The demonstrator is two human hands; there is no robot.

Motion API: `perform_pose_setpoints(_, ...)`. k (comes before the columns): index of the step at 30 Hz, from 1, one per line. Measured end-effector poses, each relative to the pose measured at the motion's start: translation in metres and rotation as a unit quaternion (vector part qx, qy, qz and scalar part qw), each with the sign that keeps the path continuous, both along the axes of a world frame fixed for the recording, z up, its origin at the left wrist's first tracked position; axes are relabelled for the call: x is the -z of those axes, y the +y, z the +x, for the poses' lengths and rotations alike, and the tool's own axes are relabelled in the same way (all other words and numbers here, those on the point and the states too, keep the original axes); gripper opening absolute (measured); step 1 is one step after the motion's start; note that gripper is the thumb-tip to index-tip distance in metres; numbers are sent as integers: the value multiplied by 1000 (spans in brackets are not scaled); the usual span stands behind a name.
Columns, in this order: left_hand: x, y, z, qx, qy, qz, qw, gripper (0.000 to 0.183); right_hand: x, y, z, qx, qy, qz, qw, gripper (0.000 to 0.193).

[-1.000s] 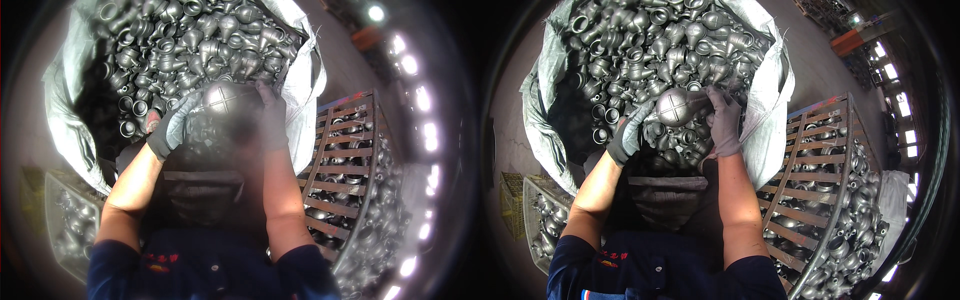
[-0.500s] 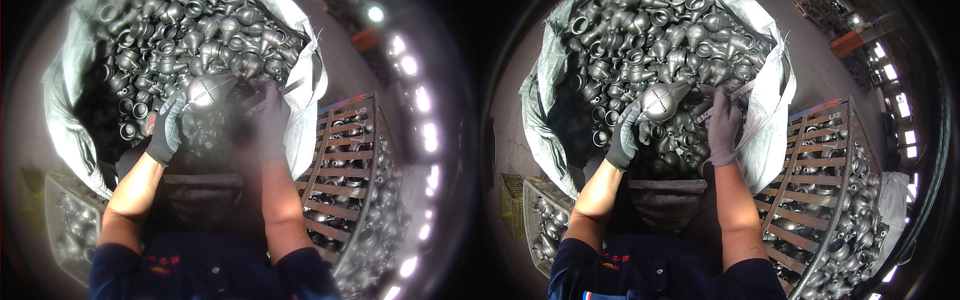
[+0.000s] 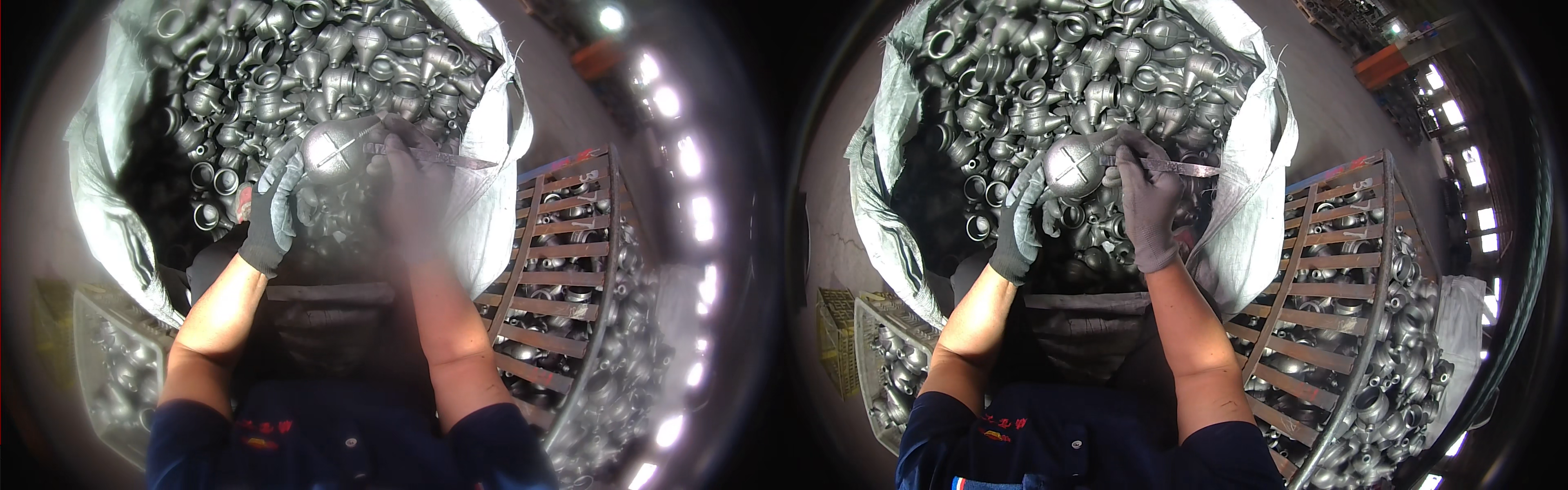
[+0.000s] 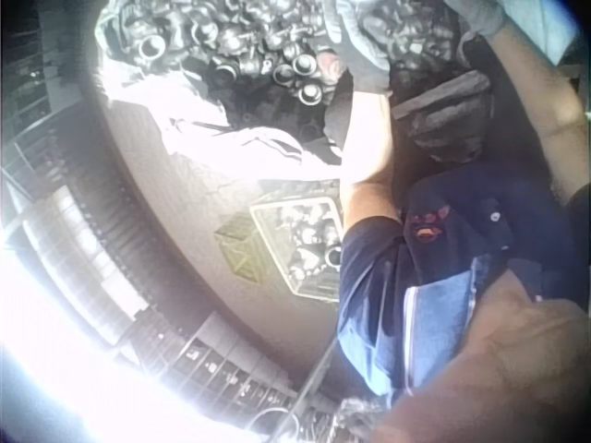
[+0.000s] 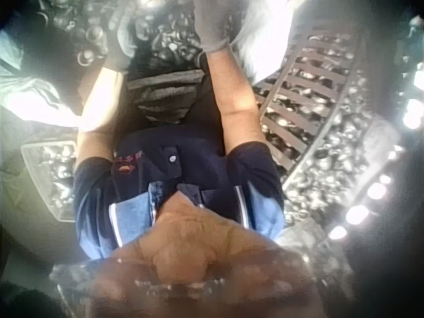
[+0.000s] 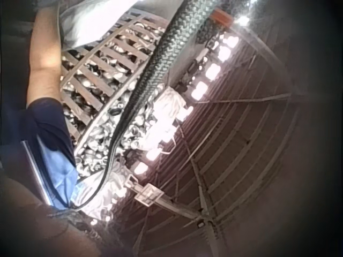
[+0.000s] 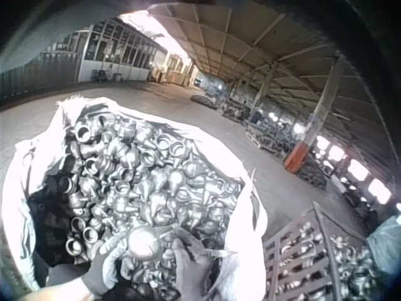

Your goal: The person sorts metal cast parts by hand, taking them from a large storage bag and placing them into different metal crates and plastic bins.

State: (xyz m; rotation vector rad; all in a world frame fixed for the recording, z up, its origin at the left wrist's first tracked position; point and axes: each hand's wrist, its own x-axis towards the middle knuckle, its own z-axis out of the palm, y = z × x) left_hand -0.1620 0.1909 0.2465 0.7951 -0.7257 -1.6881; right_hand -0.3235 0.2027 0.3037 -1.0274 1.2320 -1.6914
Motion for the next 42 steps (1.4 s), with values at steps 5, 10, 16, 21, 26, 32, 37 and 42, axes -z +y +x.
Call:
perform_pose_setpoints(5,-1,-1,-1,14,-17,-13,1000,44,-6,8,4,-15,-20,32,999,20)
perform_pose_setpoints(10,-3,0,-3,-9,-33,-36,999,43,-3,7,3,-11,-20,25,999,18)
perform_pose_setpoints(16,3,-3,0,-1,28,-10,1000,39,-5,14,9,-46,-12,48,998,18)
perform_pose_setpoints(21,-1,-3,1,5,34,-10,999,34,-7,19,17,-55,14,83,995,18)
perform_pose_setpoints(26,1,-3,4,27,44,-5,999,33,-6,17,10,-47,244,-26,968,18)
perform_pose_setpoints(32,-6,-4,9,64,95,16,993,34,2,7,-36,-24,-137,60,988,23)
perform_pose_setpoints(37,-6,-5,11,61,63,20,996,33,6,5,-36,-43,-86,76,992,23)
perform_pose_setpoints(42,-17,-1,6,80,-42,-3,996,41,5,0,-35,-65,-40,106,991,24)
